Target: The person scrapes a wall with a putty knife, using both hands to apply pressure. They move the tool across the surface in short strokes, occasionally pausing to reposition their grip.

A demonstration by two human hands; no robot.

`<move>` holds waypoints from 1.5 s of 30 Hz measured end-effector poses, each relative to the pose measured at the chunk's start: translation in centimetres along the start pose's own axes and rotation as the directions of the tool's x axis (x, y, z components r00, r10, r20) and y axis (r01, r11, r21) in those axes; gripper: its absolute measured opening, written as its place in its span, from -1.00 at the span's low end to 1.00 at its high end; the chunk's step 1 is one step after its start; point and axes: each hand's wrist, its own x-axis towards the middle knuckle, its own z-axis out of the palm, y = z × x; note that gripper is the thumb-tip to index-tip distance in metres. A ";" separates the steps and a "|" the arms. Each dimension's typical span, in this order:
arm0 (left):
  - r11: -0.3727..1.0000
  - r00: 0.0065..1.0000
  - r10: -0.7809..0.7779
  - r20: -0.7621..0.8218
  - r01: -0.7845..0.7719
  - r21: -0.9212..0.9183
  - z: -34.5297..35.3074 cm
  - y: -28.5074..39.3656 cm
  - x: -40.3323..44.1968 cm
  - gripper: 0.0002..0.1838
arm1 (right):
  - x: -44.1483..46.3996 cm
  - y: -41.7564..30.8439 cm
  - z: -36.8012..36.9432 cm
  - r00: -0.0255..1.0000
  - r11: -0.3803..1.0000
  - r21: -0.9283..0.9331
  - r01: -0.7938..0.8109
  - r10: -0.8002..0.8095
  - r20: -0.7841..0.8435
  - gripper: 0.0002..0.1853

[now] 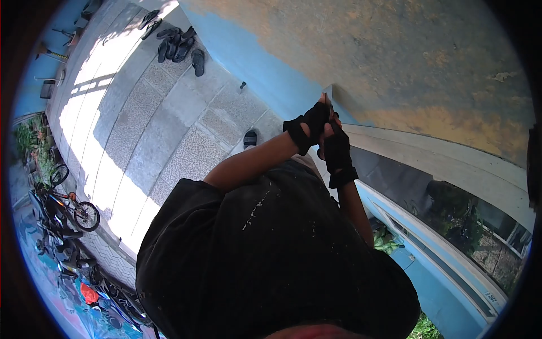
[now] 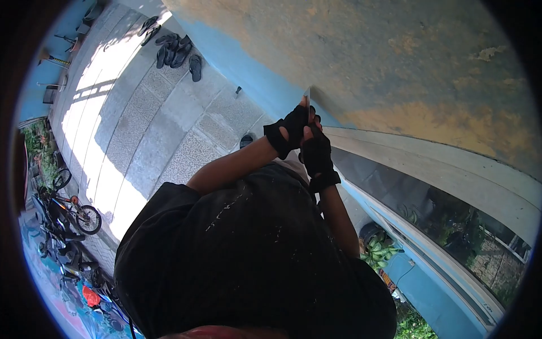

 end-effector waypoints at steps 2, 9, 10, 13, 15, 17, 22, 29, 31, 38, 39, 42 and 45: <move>1.000 0.998 -0.007 -0.070 0.006 -0.013 0.3 1.1 0.3 -0.39 | 1.1 0.6 0.1 0.999 0.999 0.045 0.028 -0.029 0.035 -0.63; 1.000 1.000 0.012 0.012 -0.012 0.006 -1.2 0.7 0.0 -0.38 | 0.8 0.2 1.3 0.996 0.996 -0.025 0.086 -0.087 -0.014 -0.59; 0.998 0.999 -0.039 0.026 0.038 0.056 -0.8 0.6 0.2 -0.38 | 0.7 -0.1 1.2 0.996 0.996 -0.023 0.091 -0.091 -0.012 -0.59; 0.999 0.997 -0.005 0.076 0.002 0.035 -1.6 0.6 0.8 -0.38 | 0.5 -0.5 0.9 0.996 0.992 -0.100 0.072 -0.078 -0.051 -0.59; 0.999 0.995 -0.005 0.099 0.001 0.044 -2.0 0.5 0.8 -0.38 | 0.8 0.9 1.9 0.914 0.924 -0.198 0.327 -0.363 -0.181 -0.63; 0.990 0.994 -0.070 0.087 0.058 0.129 -2.2 0.7 1.0 -0.37 | 0.8 1.6 1.3 0.977 0.988 -0.050 0.149 -0.155 -0.149 -0.66; 0.985 0.989 -0.121 0.087 0.108 0.135 -0.9 0.2 -0.1 -0.32 | -1.1 2.6 0.1 0.997 0.984 0.163 -0.076 0.081 -0.022 -0.69; 0.989 0.968 -0.128 0.218 0.107 0.106 -2.7 -1.3 -2.6 -0.39 | -5.4 2.9 2.1 1.000 0.968 0.251 0.017 -0.018 0.002 -0.70; 0.985 0.973 -0.121 0.197 0.093 0.148 -3.3 -1.4 -3.8 -0.39 | -6.3 3.3 3.1 1.000 0.968 0.251 0.009 -0.009 0.001 -0.63; 0.979 0.991 -0.041 0.126 0.015 0.201 -7.8 -2.4 -8.4 -0.40 | -8.9 6.0 5.5 0.998 0.992 0.124 0.035 -0.041 0.047 -0.66; 0.977 0.991 -0.036 0.126 0.008 0.214 -8.0 -2.2 -9.5 -0.40 | -9.2 6.3 5.9 0.994 0.994 0.050 0.097 -0.099 0.043 -0.70; 0.925 0.997 0.075 -0.034 -0.057 0.375 -8.5 -1.5 -12.5 -0.32 | -9.5 6.0 7.1 0.941 0.922 -0.189 0.338 -0.335 0.048 -0.71; 0.951 0.991 0.107 -0.082 -0.078 0.298 -8.7 -1.9 -14.6 -0.29 | -11.2 5.6 8.0 0.936 0.929 -0.112 0.352 -0.347 0.059 -0.68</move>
